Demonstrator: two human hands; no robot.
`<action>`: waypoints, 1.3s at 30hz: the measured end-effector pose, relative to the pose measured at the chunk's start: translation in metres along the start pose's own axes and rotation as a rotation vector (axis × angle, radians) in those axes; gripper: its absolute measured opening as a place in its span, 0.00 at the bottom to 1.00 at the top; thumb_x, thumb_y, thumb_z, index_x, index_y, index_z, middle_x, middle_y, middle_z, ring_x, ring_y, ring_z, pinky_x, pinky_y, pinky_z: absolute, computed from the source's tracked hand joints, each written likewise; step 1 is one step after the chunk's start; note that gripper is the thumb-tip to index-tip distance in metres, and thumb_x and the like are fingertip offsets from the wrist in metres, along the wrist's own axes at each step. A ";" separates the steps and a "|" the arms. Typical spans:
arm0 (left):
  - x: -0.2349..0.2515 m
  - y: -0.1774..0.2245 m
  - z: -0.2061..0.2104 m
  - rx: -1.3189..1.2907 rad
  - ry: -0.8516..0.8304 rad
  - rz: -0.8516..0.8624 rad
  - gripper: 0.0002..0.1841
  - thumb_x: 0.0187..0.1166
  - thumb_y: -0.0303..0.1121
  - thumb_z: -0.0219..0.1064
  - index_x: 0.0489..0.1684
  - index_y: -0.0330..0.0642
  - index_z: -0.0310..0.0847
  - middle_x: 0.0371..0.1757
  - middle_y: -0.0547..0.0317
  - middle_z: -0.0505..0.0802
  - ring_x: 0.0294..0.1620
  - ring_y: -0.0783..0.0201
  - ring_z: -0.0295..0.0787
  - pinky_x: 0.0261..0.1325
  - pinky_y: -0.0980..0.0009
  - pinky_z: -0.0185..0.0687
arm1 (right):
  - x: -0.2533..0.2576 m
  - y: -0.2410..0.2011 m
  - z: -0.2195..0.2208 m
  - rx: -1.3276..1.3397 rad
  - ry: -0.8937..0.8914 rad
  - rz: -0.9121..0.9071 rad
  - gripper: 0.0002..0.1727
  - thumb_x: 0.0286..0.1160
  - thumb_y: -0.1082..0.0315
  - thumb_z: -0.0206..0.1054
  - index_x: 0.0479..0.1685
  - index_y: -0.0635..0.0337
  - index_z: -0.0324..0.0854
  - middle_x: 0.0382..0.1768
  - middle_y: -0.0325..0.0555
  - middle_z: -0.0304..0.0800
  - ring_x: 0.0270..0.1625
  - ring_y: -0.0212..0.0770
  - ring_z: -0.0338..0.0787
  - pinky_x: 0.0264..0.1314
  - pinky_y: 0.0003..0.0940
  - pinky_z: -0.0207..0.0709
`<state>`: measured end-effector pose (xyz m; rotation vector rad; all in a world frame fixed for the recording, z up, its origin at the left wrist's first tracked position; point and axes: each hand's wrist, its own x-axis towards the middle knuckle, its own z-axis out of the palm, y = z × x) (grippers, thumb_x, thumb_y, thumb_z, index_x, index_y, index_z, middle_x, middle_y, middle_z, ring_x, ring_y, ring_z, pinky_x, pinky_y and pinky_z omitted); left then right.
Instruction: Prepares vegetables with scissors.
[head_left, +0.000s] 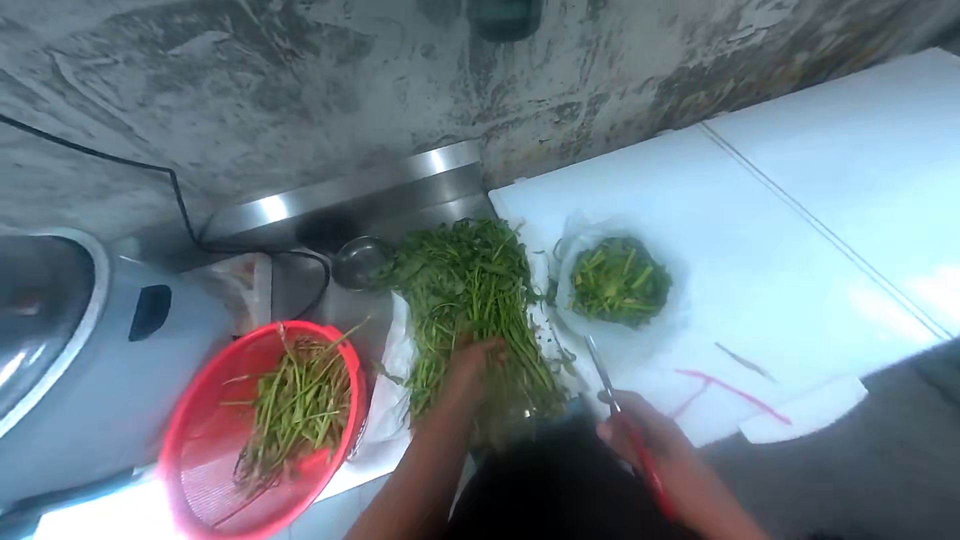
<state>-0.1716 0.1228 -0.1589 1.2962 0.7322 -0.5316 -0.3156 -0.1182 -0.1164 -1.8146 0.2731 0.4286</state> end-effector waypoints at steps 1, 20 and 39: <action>0.005 -0.008 0.000 -0.034 -0.036 0.000 0.21 0.85 0.27 0.63 0.74 0.37 0.65 0.41 0.46 0.93 0.26 0.62 0.88 0.26 0.71 0.82 | 0.004 -0.002 -0.002 -0.007 -0.015 0.000 0.32 0.72 0.43 0.71 0.70 0.52 0.78 0.30 0.34 0.84 0.27 0.31 0.81 0.29 0.28 0.77; 0.016 -0.014 0.040 0.984 0.272 0.095 0.20 0.79 0.41 0.70 0.62 0.37 0.86 0.53 0.39 0.93 0.56 0.43 0.91 0.63 0.40 0.83 | 0.052 0.021 -0.060 0.077 -0.231 0.003 0.32 0.73 0.41 0.71 0.70 0.52 0.77 0.36 0.36 0.88 0.33 0.32 0.86 0.38 0.32 0.83; 0.023 -0.034 0.047 1.035 0.272 0.177 0.23 0.80 0.41 0.71 0.67 0.35 0.81 0.56 0.36 0.92 0.60 0.41 0.90 0.66 0.41 0.82 | 0.008 0.034 -0.050 0.003 -0.045 0.057 0.30 0.75 0.42 0.68 0.71 0.50 0.78 0.31 0.36 0.84 0.29 0.33 0.83 0.34 0.33 0.80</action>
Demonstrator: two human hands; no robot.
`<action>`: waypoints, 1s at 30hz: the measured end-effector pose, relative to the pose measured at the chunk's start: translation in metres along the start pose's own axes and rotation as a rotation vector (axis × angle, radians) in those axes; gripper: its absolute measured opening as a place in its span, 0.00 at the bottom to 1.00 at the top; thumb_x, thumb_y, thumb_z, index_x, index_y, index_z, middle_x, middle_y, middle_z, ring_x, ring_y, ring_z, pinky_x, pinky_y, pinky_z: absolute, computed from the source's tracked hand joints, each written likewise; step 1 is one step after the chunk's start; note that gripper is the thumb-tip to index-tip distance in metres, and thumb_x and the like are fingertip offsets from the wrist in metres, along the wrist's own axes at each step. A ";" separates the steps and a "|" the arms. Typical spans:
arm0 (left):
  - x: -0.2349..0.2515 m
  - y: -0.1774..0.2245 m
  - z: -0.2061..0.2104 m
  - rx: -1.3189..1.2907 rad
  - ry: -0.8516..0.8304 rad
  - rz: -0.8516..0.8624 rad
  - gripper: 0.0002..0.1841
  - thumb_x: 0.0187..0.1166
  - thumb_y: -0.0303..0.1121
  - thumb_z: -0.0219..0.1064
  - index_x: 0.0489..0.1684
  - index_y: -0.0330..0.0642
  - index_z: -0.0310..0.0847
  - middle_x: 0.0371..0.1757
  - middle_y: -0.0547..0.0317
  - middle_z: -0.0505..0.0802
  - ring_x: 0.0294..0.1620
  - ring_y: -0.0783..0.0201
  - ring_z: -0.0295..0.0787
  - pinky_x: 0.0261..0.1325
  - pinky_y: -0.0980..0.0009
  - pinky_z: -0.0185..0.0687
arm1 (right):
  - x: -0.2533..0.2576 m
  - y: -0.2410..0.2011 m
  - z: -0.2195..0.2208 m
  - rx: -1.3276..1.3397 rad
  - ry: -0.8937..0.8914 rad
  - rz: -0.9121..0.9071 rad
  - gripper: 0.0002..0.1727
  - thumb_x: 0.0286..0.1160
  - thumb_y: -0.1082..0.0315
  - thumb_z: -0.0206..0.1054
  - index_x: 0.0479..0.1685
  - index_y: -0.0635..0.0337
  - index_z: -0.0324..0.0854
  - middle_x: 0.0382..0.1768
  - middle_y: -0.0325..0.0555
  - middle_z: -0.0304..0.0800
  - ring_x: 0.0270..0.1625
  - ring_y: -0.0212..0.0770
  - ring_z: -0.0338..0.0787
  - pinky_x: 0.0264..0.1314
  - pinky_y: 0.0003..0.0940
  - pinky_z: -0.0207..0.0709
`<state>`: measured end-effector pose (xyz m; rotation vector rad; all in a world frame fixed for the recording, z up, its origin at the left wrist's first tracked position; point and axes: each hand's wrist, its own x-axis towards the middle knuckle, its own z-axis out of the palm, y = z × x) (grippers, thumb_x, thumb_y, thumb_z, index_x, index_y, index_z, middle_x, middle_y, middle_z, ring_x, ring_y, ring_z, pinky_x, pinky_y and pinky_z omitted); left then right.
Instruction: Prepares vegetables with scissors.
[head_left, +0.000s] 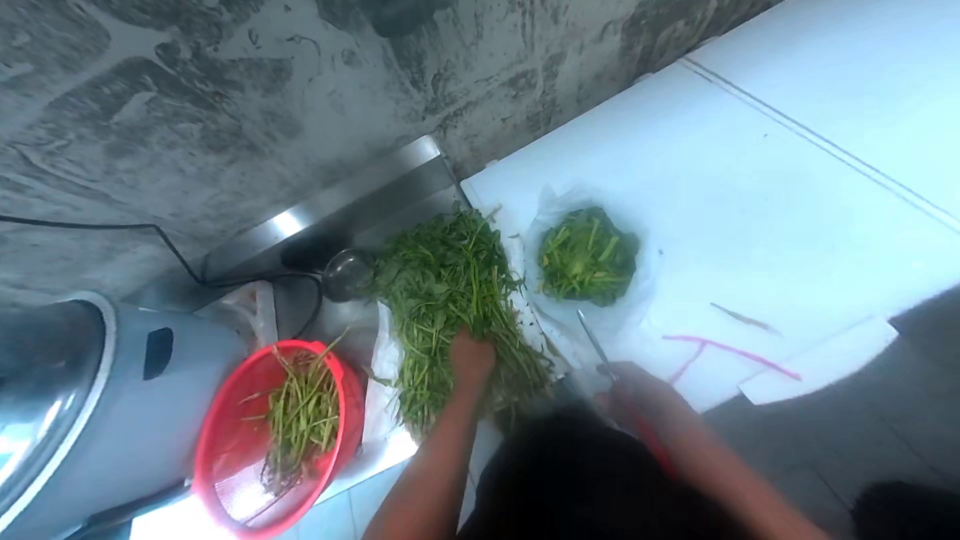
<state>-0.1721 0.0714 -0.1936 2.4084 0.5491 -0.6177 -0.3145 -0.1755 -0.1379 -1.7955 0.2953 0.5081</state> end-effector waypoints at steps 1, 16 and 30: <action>0.001 -0.001 -0.001 -0.043 -0.017 0.001 0.21 0.80 0.40 0.70 0.65 0.35 0.83 0.55 0.36 0.92 0.58 0.41 0.90 0.65 0.40 0.82 | 0.000 0.001 0.000 -0.003 -0.006 0.009 0.30 0.75 0.42 0.69 0.71 0.49 0.78 0.31 0.36 0.85 0.29 0.33 0.83 0.34 0.33 0.80; -0.007 0.017 -0.093 -0.532 -0.157 -0.078 0.21 0.85 0.30 0.65 0.73 0.36 0.69 0.34 0.55 0.88 0.19 0.70 0.77 0.22 0.76 0.75 | 0.008 0.000 -0.019 0.010 -0.090 -0.011 0.31 0.74 0.41 0.69 0.72 0.49 0.77 0.35 0.36 0.85 0.32 0.34 0.83 0.38 0.35 0.80; -0.077 0.165 -0.312 0.349 0.118 0.273 0.14 0.89 0.33 0.62 0.68 0.44 0.80 0.37 0.51 0.90 0.26 0.62 0.83 0.30 0.64 0.82 | 0.030 0.007 -0.028 0.053 -0.210 -0.098 0.33 0.76 0.41 0.68 0.73 0.52 0.75 0.37 0.43 0.86 0.34 0.39 0.85 0.40 0.42 0.82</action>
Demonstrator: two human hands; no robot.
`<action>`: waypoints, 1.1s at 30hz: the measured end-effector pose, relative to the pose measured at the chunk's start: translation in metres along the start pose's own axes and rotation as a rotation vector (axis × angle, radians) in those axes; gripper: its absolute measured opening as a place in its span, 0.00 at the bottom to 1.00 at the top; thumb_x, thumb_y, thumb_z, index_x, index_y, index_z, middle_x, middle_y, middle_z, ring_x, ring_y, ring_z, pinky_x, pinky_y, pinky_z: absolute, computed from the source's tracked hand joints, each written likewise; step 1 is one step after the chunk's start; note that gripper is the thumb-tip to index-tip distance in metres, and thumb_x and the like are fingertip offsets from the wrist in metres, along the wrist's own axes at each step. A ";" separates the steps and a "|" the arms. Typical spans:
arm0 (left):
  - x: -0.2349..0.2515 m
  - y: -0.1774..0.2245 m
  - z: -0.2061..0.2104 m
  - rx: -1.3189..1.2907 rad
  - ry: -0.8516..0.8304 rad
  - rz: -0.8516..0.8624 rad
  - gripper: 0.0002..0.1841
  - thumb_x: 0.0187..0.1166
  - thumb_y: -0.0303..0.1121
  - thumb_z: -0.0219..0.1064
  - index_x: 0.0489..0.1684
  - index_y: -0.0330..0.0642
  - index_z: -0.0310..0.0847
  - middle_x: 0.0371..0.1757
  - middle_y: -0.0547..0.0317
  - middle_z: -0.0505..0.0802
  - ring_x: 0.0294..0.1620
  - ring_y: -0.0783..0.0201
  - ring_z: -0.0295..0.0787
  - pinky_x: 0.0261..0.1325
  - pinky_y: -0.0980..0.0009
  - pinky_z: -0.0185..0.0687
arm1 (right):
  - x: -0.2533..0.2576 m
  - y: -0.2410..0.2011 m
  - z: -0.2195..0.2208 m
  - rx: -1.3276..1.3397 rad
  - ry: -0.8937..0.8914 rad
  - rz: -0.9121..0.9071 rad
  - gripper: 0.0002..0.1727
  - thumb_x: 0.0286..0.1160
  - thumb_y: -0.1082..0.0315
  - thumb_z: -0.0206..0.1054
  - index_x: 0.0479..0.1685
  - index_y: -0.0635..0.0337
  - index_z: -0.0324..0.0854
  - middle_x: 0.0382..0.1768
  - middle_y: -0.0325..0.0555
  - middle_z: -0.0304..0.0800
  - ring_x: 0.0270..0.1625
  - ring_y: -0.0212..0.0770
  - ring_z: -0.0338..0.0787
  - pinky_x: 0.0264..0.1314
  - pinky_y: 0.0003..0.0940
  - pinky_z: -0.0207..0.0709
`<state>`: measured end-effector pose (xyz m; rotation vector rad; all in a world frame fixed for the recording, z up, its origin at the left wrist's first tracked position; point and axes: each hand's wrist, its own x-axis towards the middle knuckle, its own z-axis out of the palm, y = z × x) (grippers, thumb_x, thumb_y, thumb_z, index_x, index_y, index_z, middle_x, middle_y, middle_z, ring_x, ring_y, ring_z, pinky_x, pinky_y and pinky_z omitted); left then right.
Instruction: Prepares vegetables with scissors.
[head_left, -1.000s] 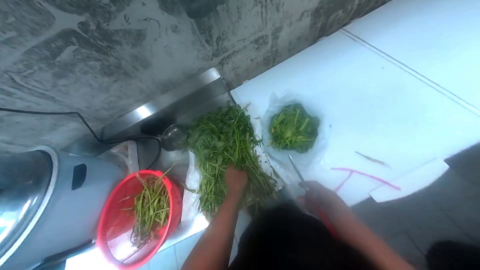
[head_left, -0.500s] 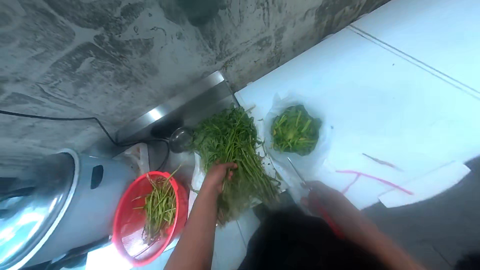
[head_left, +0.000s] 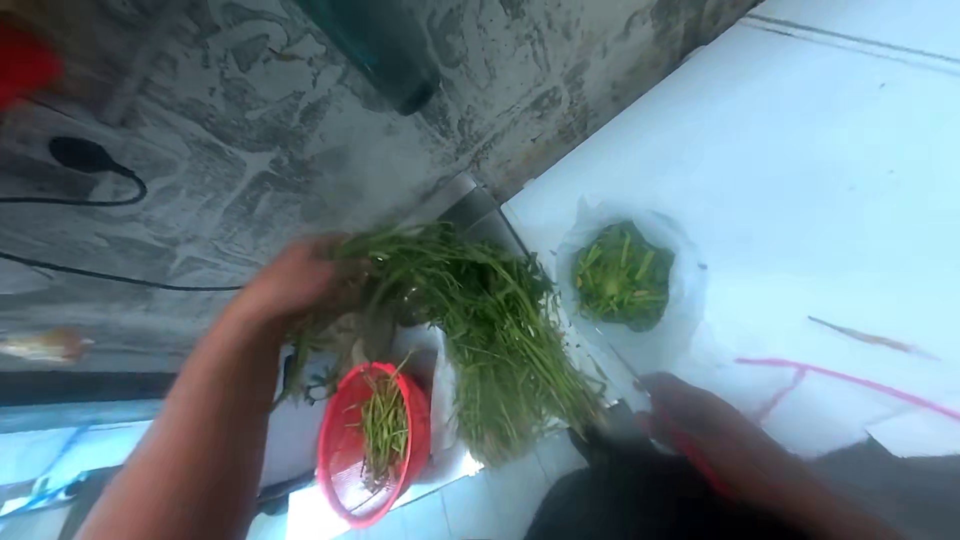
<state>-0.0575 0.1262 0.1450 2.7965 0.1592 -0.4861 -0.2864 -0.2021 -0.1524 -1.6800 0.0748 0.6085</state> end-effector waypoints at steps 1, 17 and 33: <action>-0.007 0.007 -0.013 0.006 0.049 -0.009 0.14 0.89 0.32 0.60 0.69 0.45 0.80 0.36 0.53 0.89 0.24 0.65 0.80 0.27 0.67 0.79 | 0.001 0.000 0.001 -0.008 -0.005 0.001 0.34 0.75 0.40 0.68 0.74 0.51 0.75 0.37 0.44 0.86 0.34 0.40 0.85 0.41 0.44 0.82; 0.062 -0.148 0.194 -0.136 -0.174 -0.141 0.22 0.91 0.39 0.58 0.78 0.40 0.72 0.52 0.40 0.90 0.45 0.50 0.91 0.52 0.50 0.88 | -0.017 0.009 0.010 -0.004 0.120 0.021 0.33 0.75 0.41 0.68 0.72 0.53 0.76 0.38 0.42 0.88 0.34 0.38 0.87 0.41 0.41 0.83; 0.032 -0.169 0.270 0.245 -0.270 0.060 0.30 0.85 0.45 0.63 0.81 0.35 0.69 0.75 0.37 0.82 0.75 0.39 0.80 0.77 0.40 0.74 | -0.004 -0.019 0.026 -0.177 0.094 0.110 0.31 0.75 0.43 0.70 0.72 0.50 0.77 0.36 0.41 0.87 0.34 0.38 0.86 0.42 0.41 0.82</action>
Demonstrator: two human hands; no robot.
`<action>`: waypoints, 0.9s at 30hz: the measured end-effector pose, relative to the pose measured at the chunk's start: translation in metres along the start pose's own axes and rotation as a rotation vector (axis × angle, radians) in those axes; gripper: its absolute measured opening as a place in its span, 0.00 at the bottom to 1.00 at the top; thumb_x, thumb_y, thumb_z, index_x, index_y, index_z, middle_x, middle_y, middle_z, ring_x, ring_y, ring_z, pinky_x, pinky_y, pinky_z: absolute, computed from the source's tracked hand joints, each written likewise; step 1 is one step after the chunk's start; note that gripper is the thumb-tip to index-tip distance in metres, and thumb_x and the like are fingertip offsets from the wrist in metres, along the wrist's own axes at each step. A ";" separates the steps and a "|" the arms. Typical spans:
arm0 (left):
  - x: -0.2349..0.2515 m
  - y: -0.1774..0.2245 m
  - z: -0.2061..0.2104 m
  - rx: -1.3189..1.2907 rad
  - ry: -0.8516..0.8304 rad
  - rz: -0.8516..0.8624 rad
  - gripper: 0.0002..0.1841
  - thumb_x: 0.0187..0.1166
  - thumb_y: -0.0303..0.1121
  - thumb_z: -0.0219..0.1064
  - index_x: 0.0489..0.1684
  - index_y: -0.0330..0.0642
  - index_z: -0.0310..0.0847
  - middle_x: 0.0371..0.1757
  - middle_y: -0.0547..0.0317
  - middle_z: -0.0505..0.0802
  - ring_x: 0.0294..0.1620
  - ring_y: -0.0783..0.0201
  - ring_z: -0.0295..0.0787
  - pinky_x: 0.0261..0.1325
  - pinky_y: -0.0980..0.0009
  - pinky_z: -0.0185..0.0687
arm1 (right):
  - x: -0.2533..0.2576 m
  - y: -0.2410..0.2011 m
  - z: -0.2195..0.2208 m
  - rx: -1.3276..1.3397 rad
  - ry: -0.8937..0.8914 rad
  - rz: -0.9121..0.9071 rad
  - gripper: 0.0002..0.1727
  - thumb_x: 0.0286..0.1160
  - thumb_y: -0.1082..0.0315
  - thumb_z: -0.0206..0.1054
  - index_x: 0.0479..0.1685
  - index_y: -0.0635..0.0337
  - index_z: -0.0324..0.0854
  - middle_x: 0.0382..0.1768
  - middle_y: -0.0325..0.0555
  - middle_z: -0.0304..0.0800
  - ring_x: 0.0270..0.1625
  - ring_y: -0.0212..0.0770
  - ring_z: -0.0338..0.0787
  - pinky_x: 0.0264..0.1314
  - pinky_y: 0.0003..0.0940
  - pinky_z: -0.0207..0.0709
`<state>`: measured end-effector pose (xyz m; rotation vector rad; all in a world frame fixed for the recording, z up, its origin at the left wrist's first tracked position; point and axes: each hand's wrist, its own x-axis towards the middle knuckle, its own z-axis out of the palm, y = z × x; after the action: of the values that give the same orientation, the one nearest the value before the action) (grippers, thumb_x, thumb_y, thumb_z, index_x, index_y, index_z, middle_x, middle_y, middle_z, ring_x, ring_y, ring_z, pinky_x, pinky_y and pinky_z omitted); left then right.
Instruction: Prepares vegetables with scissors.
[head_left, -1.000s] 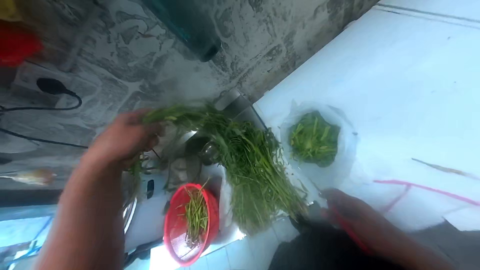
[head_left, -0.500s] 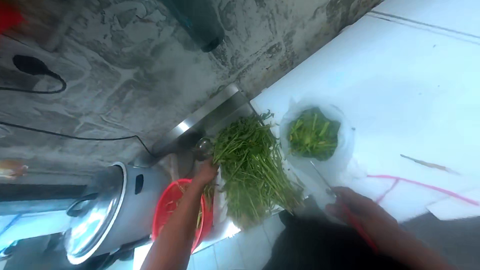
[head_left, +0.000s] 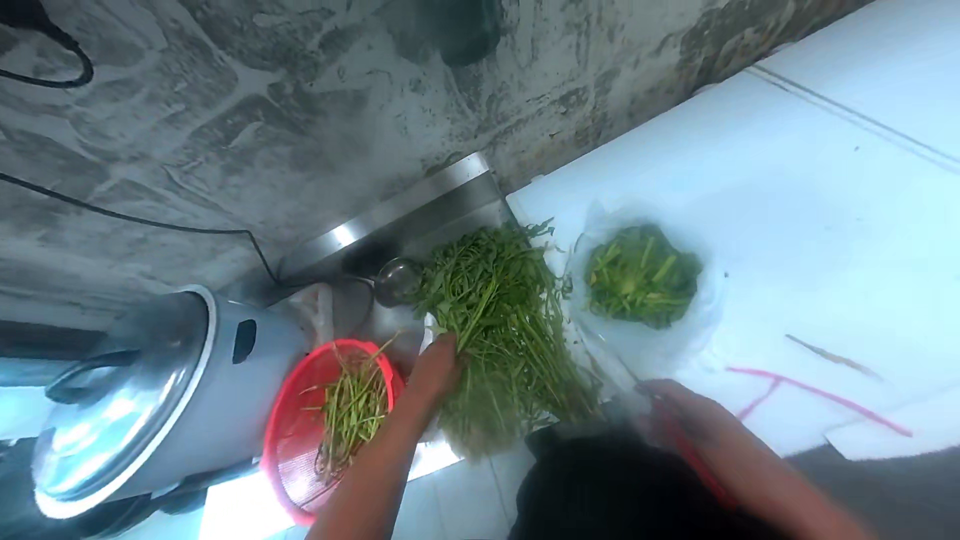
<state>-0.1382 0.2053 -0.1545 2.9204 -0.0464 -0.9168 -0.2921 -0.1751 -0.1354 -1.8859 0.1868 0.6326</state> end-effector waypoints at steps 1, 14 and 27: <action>-0.002 0.001 -0.004 0.010 -0.005 -0.024 0.29 0.85 0.44 0.63 0.81 0.36 0.70 0.74 0.38 0.83 0.74 0.39 0.81 0.77 0.39 0.74 | 0.001 0.000 0.000 0.000 -0.006 -0.003 0.31 0.75 0.43 0.70 0.72 0.50 0.77 0.36 0.41 0.87 0.35 0.39 0.86 0.42 0.41 0.82; -0.092 0.021 -0.243 0.203 0.275 -0.053 0.16 0.87 0.38 0.64 0.65 0.40 0.80 0.48 0.39 0.91 0.45 0.39 0.91 0.50 0.33 0.84 | 0.003 0.019 -0.007 0.133 -0.052 -0.060 0.31 0.75 0.44 0.70 0.72 0.53 0.77 0.37 0.43 0.88 0.34 0.39 0.87 0.41 0.42 0.83; -0.157 0.066 -0.371 0.642 0.358 -0.112 0.14 0.86 0.44 0.66 0.41 0.43 0.86 0.31 0.44 0.89 0.34 0.41 0.88 0.37 0.33 0.80 | 0.006 0.029 -0.010 0.109 -0.070 -0.094 0.34 0.75 0.42 0.70 0.74 0.53 0.76 0.36 0.47 0.87 0.34 0.45 0.85 0.42 0.48 0.81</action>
<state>-0.0552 0.1729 0.2434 3.6710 -0.1870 -0.4216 -0.2962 -0.1945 -0.1593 -1.7547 0.0850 0.6117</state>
